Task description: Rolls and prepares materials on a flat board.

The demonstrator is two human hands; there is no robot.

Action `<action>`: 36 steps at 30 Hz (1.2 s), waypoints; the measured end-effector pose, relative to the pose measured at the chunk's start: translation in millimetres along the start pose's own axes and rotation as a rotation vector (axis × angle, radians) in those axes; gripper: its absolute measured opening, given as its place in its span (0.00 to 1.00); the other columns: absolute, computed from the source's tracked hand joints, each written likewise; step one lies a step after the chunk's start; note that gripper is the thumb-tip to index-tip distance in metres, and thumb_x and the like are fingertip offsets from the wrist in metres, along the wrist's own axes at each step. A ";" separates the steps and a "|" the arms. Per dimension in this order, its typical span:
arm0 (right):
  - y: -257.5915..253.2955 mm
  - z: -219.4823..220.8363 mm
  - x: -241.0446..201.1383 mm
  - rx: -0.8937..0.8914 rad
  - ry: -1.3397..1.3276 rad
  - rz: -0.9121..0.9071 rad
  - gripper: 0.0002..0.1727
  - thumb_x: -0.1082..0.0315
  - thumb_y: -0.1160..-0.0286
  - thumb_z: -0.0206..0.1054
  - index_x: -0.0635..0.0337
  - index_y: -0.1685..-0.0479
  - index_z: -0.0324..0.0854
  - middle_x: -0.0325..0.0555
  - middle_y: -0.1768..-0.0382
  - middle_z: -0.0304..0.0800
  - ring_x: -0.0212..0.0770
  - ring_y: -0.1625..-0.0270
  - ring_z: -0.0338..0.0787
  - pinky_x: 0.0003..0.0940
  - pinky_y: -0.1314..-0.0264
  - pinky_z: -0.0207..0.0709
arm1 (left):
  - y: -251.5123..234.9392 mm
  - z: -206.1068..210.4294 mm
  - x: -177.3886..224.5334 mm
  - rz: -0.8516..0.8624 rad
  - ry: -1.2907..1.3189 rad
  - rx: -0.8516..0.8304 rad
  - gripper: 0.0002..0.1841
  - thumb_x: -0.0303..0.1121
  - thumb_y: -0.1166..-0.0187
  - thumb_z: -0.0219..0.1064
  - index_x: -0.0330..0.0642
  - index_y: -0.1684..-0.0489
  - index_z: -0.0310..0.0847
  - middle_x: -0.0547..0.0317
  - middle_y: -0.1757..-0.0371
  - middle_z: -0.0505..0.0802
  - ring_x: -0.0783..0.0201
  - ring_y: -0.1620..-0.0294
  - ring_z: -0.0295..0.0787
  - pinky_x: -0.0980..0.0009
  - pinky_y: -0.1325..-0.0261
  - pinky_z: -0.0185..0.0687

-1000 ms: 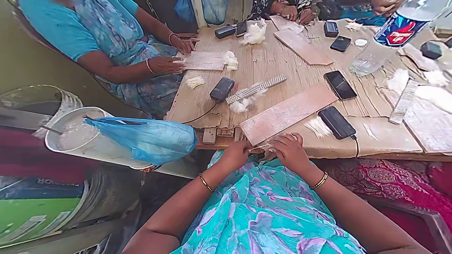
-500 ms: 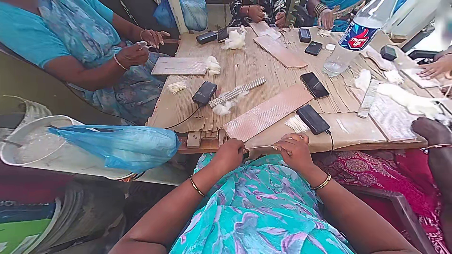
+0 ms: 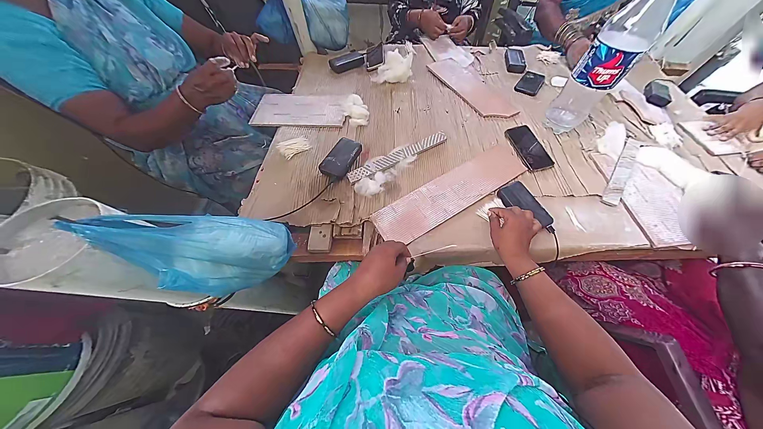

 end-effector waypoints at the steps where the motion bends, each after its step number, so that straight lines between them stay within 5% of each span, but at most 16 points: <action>1: -1.1 2.4 -0.3 -0.002 -0.001 -0.007 0.13 0.63 0.15 0.63 0.56 0.46 0.93 0.63 0.44 0.89 0.70 0.34 0.80 0.75 0.33 0.61 | 0.0 -0.9 -2.1 -0.009 0.003 -0.001 0.15 0.32 0.09 0.55 0.34 0.40 0.86 0.43 0.40 0.90 0.53 0.37 0.86 0.54 0.28 0.77; 12: -6.6 -18.9 34.9 0.014 -0.089 0.199 0.18 0.57 0.10 0.59 0.56 0.41 0.91 0.62 0.41 0.89 0.69 0.29 0.79 0.76 0.32 0.60 | -3.6 4.9 -19.6 -0.049 0.037 -0.015 0.15 0.33 0.09 0.56 0.35 0.41 0.86 0.45 0.42 0.90 0.55 0.39 0.87 0.56 0.30 0.77; 20: 8.3 -3.1 18.8 -0.068 0.081 -0.142 0.14 0.74 0.22 0.65 0.49 0.49 0.95 0.64 0.42 0.87 0.73 0.32 0.78 0.76 0.35 0.63 | -0.4 6.9 -28.5 -0.066 0.038 -0.024 0.15 0.34 0.09 0.56 0.34 0.39 0.85 0.44 0.40 0.90 0.54 0.38 0.86 0.56 0.29 0.77; 36: 11.4 -18.6 21.7 -0.006 0.115 -0.032 0.19 0.79 0.23 0.59 0.53 0.47 0.93 0.64 0.39 0.86 0.73 0.30 0.77 0.77 0.36 0.62 | 7.7 13.6 -46.2 -0.045 0.085 -0.019 0.14 0.34 0.09 0.57 0.35 0.42 0.85 0.46 0.44 0.90 0.56 0.43 0.87 0.56 0.34 0.79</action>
Point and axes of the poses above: each hand's wrist, its own y-axis away from the middle knuckle, its own z-axis out of the palm, x = y × z, the point moved 7 cm from there along -y, towards the middle knuckle
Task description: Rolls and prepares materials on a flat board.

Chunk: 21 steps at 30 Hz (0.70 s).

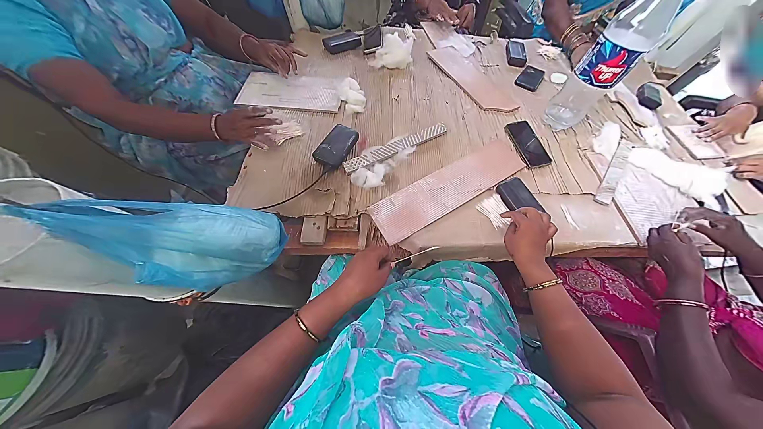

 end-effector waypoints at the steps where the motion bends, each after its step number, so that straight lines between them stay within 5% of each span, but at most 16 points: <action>1: 0.3 -1.6 -2.7 0.011 -0.012 -0.003 0.19 0.80 0.23 0.58 0.54 0.46 0.93 0.64 0.39 0.86 0.73 0.30 0.77 0.77 0.36 0.63 | -0.1 0.0 -0.4 0.000 -0.003 0.000 0.14 0.34 0.09 0.57 0.35 0.41 0.85 0.45 0.44 0.90 0.55 0.43 0.87 0.56 0.33 0.79; 5: 11.9 -2.5 -31.1 -0.001 -0.171 -0.132 0.17 0.78 0.24 0.61 0.57 0.44 0.92 0.65 0.40 0.87 0.73 0.32 0.78 0.75 0.38 0.67 | 1.6 -2.2 0.4 -0.005 0.006 0.011 0.15 0.35 0.08 0.57 0.35 0.40 0.85 0.45 0.42 0.90 0.56 0.40 0.87 0.56 0.31 0.78; 12: 55.7 5.3 -127.9 -0.202 -0.378 -0.624 0.15 0.57 0.22 0.70 0.51 0.44 0.94 0.50 0.44 0.92 0.61 0.33 0.83 0.66 0.33 0.70 | 6.3 -5.7 2.0 0.002 0.027 0.027 0.15 0.36 0.08 0.57 0.36 0.39 0.85 0.47 0.43 0.90 0.57 0.44 0.87 0.56 0.33 0.79; 16: 57.9 9.7 -141.1 -0.197 -0.312 -0.675 0.10 0.65 0.21 0.68 0.54 0.56 0.95 0.50 0.50 0.94 0.60 0.36 0.86 0.64 0.34 0.72 | 10.3 -9.6 0.9 0.006 -0.001 0.020 0.15 0.35 0.08 0.56 0.35 0.41 0.85 0.46 0.42 0.90 0.55 0.41 0.87 0.55 0.31 0.78; 21: 48.0 13.0 -130.9 -0.248 -0.243 -0.578 0.11 0.67 0.18 0.64 0.58 0.57 0.93 0.53 0.50 0.94 0.63 0.36 0.86 0.65 0.37 0.73 | 15.3 -25.7 -14.6 -0.057 -0.029 0.001 0.16 0.34 0.07 0.54 0.34 0.39 0.84 0.44 0.39 0.89 0.52 0.35 0.86 0.52 0.27 0.75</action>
Point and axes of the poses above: each hand's wrist, its own y-axis away from the middle knuckle, its own z-axis out of the palm, x = y × z, the point moved 7 cm from there along -y, towards the middle knuckle
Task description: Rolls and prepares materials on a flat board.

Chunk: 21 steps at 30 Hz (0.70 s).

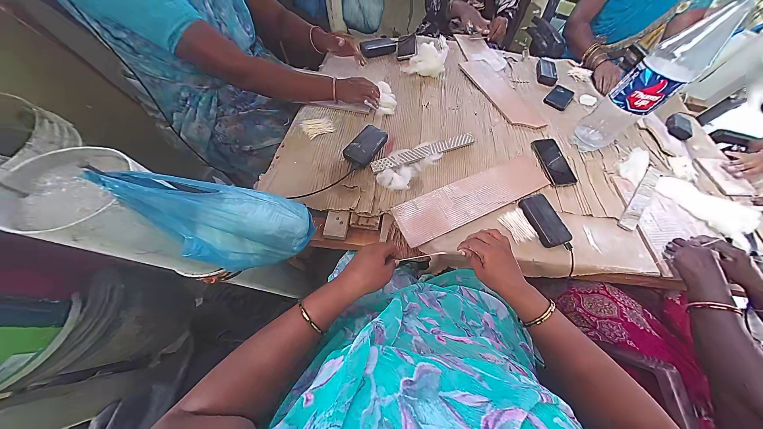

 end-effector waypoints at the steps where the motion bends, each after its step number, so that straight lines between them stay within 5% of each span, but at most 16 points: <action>1: -1.4 1.4 1.8 -0.025 -0.012 0.018 0.12 0.65 0.18 0.64 0.58 0.55 0.93 0.54 0.49 0.94 0.64 0.35 0.86 0.66 0.36 0.73 | -0.2 -4.4 -3.1 -0.004 0.011 0.011 0.16 0.34 0.08 0.54 0.34 0.39 0.84 0.45 0.39 0.90 0.53 0.36 0.86 0.52 0.27 0.75; 6: -16.2 17.1 -17.2 -0.135 -0.088 -0.049 0.22 0.54 0.17 0.64 0.56 0.33 0.87 0.52 0.40 0.93 0.61 0.34 0.87 0.64 0.32 0.74 | -6.5 -8.1 -5.1 0.026 0.056 -0.017 0.15 0.34 0.08 0.55 0.34 0.39 0.84 0.44 0.40 0.90 0.53 0.37 0.86 0.53 0.28 0.76; 10: -33.5 21.8 -31.7 -0.070 -0.025 -0.170 0.14 0.63 0.18 0.63 0.58 0.59 0.94 0.49 0.59 0.97 0.56 0.49 0.93 0.54 0.44 0.81 | -11.7 -12.4 -2.9 0.044 0.015 -0.057 0.15 0.32 0.09 0.54 0.32 0.39 0.84 0.42 0.39 0.89 0.51 0.35 0.85 0.52 0.26 0.74; 14: -39.6 25.4 -26.8 -0.129 -0.041 -0.151 0.12 0.65 0.22 0.64 0.57 0.63 0.94 0.48 0.63 0.95 0.55 0.52 0.92 0.54 0.46 0.81 | -16.5 -39.5 -22.0 -0.021 0.019 0.005 0.15 0.31 0.09 0.54 0.32 0.40 0.85 0.42 0.38 0.89 0.49 0.33 0.84 0.50 0.24 0.73; 16: -38.2 34.7 -32.4 -0.364 -0.079 -0.215 0.11 0.68 0.22 0.65 0.54 0.51 0.94 0.49 0.55 0.96 0.56 0.46 0.91 0.57 0.43 0.80 | -20.9 -53.9 -32.4 -0.054 0.111 0.066 0.14 0.32 0.08 0.55 0.33 0.41 0.85 0.44 0.42 0.89 0.52 0.39 0.85 0.53 0.29 0.76; 18: -44.3 39.8 -40.8 -0.523 -0.049 -0.283 0.22 0.70 0.23 0.67 0.51 0.29 0.86 0.53 0.42 0.93 0.59 0.38 0.90 0.59 0.37 0.81 | -30.1 -63.2 -36.8 -0.051 0.222 0.139 0.14 0.32 0.08 0.55 0.34 0.42 0.84 0.46 0.46 0.89 0.57 0.45 0.85 0.57 0.36 0.78; 21: -84.9 27.5 -37.3 -0.366 -0.022 -0.224 0.22 0.70 0.22 0.66 0.54 0.29 0.86 0.57 0.42 0.92 0.63 0.40 0.89 0.62 0.40 0.80 | -50.3 -67.1 -31.6 -0.026 0.351 0.271 0.15 0.36 0.07 0.55 0.34 0.41 0.82 0.47 0.48 0.88 0.59 0.48 0.85 0.59 0.39 0.79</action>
Point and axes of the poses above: each hand's wrist, its own y-axis away from the middle knuckle, its own z-axis out of the palm, x = y × z, the point moved 7 cm from there along -y, towards the middle knuckle
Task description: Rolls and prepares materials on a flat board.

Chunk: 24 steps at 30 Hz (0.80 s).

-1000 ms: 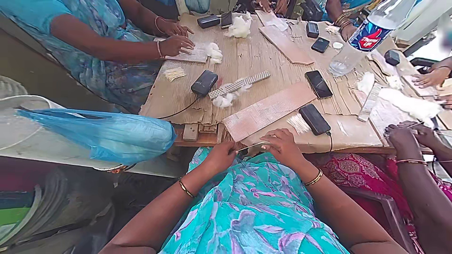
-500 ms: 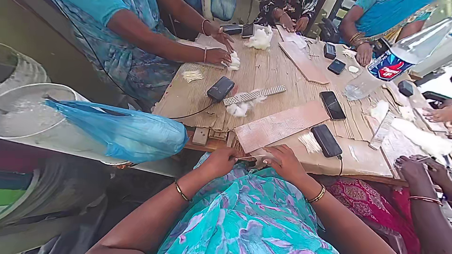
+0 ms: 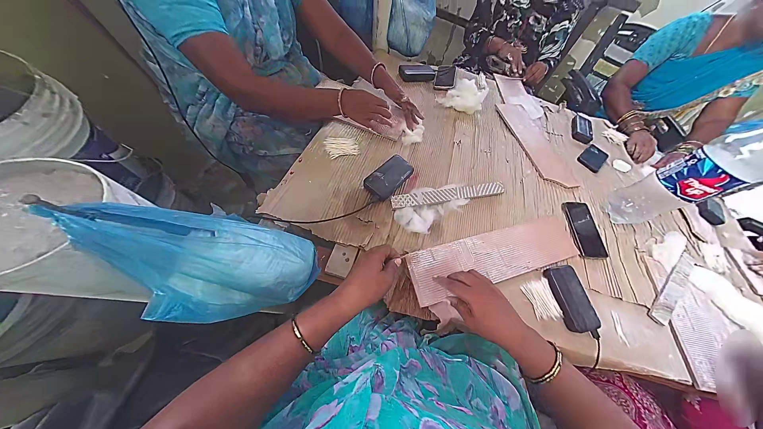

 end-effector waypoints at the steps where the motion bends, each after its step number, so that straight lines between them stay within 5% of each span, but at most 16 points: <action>1: -14.2 -9.0 9.9 0.071 0.008 0.047 0.19 0.69 0.21 0.65 0.54 0.33 0.88 0.56 0.43 0.92 0.63 0.40 0.89 0.62 0.38 0.79 | -8.0 2.3 3.7 0.012 0.026 0.037 0.16 0.37 0.08 0.57 0.34 0.40 0.83 0.47 0.48 0.88 0.58 0.49 0.85 0.59 0.40 0.80; 3: -44.4 -19.0 34.4 0.197 0.003 0.136 0.15 0.67 0.20 0.66 0.56 0.40 0.92 0.55 0.44 0.93 0.61 0.39 0.88 0.60 0.34 0.78 | -26.9 6.1 11.1 0.019 0.043 0.088 0.16 0.39 0.10 0.62 0.35 0.38 0.82 0.47 0.46 0.88 0.57 0.49 0.86 0.58 0.40 0.82; 6: -85.5 -18.2 69.7 0.277 -0.145 0.345 0.16 0.64 0.19 0.69 0.59 0.37 0.89 0.58 0.38 0.89 0.61 0.33 0.84 0.58 0.28 0.74 | -59.9 6.2 19.2 0.016 0.035 0.173 0.16 0.35 0.14 0.66 0.36 0.35 0.81 0.42 0.39 0.85 0.49 0.43 0.85 0.52 0.38 0.82; 9: -115.7 -4.6 91.0 0.236 -0.328 0.529 0.21 0.58 0.15 0.66 0.63 0.33 0.85 0.62 0.39 0.87 0.59 0.37 0.85 0.55 0.33 0.76 | -88.9 0.7 23.6 0.021 0.009 0.264 0.15 0.31 0.14 0.65 0.38 0.33 0.83 0.39 0.35 0.84 0.44 0.35 0.83 0.47 0.31 0.80; 12: -131.1 8.8 96.0 0.126 -0.316 0.601 0.21 0.53 0.18 0.69 0.62 0.41 0.89 0.61 0.42 0.87 0.62 0.35 0.81 0.64 0.31 0.69 | -108.6 0.8 24.3 0.032 -0.071 0.237 0.16 0.31 0.13 0.63 0.46 0.29 0.85 0.40 0.34 0.84 0.44 0.35 0.84 0.46 0.32 0.81; 17: -124.9 12.6 96.6 0.103 -0.264 0.666 0.14 0.59 0.19 0.70 0.62 0.50 0.90 0.59 0.45 0.88 0.61 0.34 0.80 0.66 0.32 0.65 | -124.9 18.0 14.4 -0.016 -0.310 0.064 0.19 0.36 0.12 0.63 0.50 0.24 0.83 0.38 0.30 0.82 0.41 0.31 0.82 0.44 0.31 0.81; 21: -94.9 -0.8 111.3 0.284 -0.329 0.720 0.14 0.61 0.19 0.70 0.64 0.53 0.90 0.60 0.46 0.86 0.62 0.37 0.79 0.67 0.33 0.64 | -123.2 23.6 8.6 -0.038 -0.424 0.071 0.19 0.38 0.11 0.61 0.51 0.25 0.83 0.37 0.31 0.82 0.39 0.33 0.83 0.42 0.35 0.82; 24: -63.2 -14.2 123.3 0.494 -0.466 0.749 0.10 0.66 0.20 0.70 0.64 0.55 0.90 0.55 0.52 0.87 0.49 0.48 0.84 0.52 0.41 0.73 | -122.4 26.3 6.3 -0.045 -0.421 0.100 0.19 0.38 0.12 0.61 0.54 0.24 0.83 0.36 0.30 0.81 0.37 0.33 0.83 0.40 0.36 0.82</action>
Point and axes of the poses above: each hand's wrist, its own y-axis away from the middle knuckle, its own z-axis out of the palm, x = y × z, the point moved 7 cm from there along -y, towards the middle knuckle
